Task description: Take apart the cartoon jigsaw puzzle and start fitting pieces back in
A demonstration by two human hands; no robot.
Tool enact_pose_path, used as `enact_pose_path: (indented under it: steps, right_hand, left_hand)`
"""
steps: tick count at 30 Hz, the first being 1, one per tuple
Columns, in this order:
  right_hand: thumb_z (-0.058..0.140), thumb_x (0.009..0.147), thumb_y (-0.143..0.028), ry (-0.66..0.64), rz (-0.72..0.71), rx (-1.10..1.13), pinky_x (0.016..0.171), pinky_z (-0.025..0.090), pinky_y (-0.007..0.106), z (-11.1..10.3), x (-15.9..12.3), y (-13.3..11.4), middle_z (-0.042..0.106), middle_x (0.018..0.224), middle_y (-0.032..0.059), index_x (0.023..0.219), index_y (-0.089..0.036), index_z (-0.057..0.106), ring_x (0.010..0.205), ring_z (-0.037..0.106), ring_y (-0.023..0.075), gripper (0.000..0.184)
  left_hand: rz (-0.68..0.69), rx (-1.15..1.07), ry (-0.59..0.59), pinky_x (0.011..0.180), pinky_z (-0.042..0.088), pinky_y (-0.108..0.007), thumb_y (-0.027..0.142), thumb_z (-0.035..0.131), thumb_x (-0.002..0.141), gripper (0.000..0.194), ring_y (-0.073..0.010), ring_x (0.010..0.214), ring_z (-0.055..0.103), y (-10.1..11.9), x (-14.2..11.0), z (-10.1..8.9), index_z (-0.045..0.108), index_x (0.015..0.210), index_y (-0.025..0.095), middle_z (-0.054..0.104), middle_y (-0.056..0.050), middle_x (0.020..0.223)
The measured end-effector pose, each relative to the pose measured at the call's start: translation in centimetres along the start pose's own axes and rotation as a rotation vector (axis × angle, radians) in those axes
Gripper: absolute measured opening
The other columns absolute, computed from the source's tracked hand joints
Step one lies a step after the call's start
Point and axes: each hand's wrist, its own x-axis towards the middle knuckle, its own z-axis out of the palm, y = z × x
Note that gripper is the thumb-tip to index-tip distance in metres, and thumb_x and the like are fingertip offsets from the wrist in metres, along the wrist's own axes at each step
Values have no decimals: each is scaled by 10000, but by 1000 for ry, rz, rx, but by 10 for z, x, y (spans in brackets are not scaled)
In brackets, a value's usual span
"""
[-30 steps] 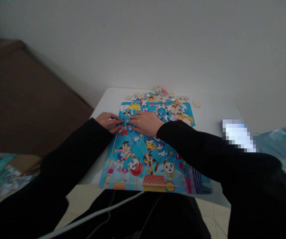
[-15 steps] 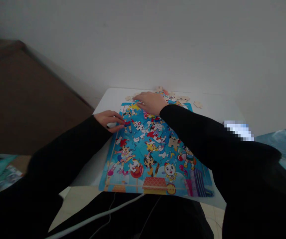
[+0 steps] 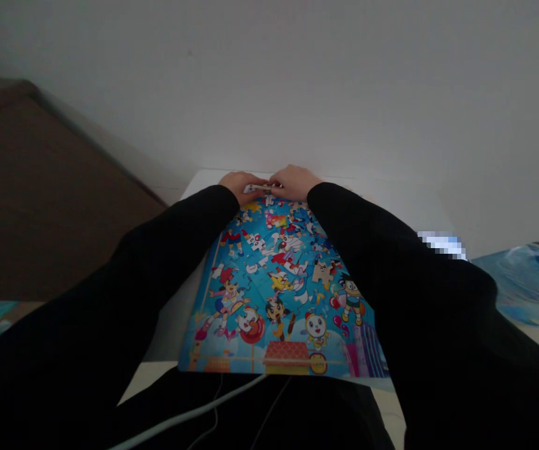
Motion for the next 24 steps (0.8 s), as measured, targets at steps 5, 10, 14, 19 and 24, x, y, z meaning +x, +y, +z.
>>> enact_pose_path:
  steps: [5,10,14,19,24]
  right_hand:
    - [498,845,-271,60,-35,247,743,414,279,-7,-17,-6,705,892,55,1062,-147,680,811,617,171,309]
    - [510,849,-303,146,32,550,692,441,291,-18,-42,-18,695,899,65,1035,-133,674,777,602,164,301]
    - [487,880,-316,137,-8,499,685,418,283,-15,-58,-38,675,857,45,993,-154,645,751,577,148,253]
    - [363,947,-307,-77,-202,371,692,411,290,7,-76,-75,640,890,65,1049,-174,553,796,566,168,254]
    - [335,959,-293,-125,-288,427,724,439,285,15,-107,-102,628,954,65,1088,-197,535,851,573,156,257]
  left_hand:
    - [-46,-148,113,779,458,-292,306,563,758,275,-195,837,630,8,-12,-15,709,944,166,700,-53,877]
    - [-92,-394,123,588,450,-243,376,604,684,321,-142,607,580,8,-46,-26,713,850,124,666,-52,677]
    - [-143,-480,-18,518,418,-229,421,616,662,340,-128,543,546,-2,-73,-19,702,821,132,641,-35,600]
    - [-146,-579,-115,498,420,-221,395,589,707,357,-115,497,545,-11,-95,-5,676,975,175,629,5,550]
    - [-210,-613,-108,514,461,-222,358,580,713,347,-110,489,568,-3,-107,3,669,993,174,664,0,640]
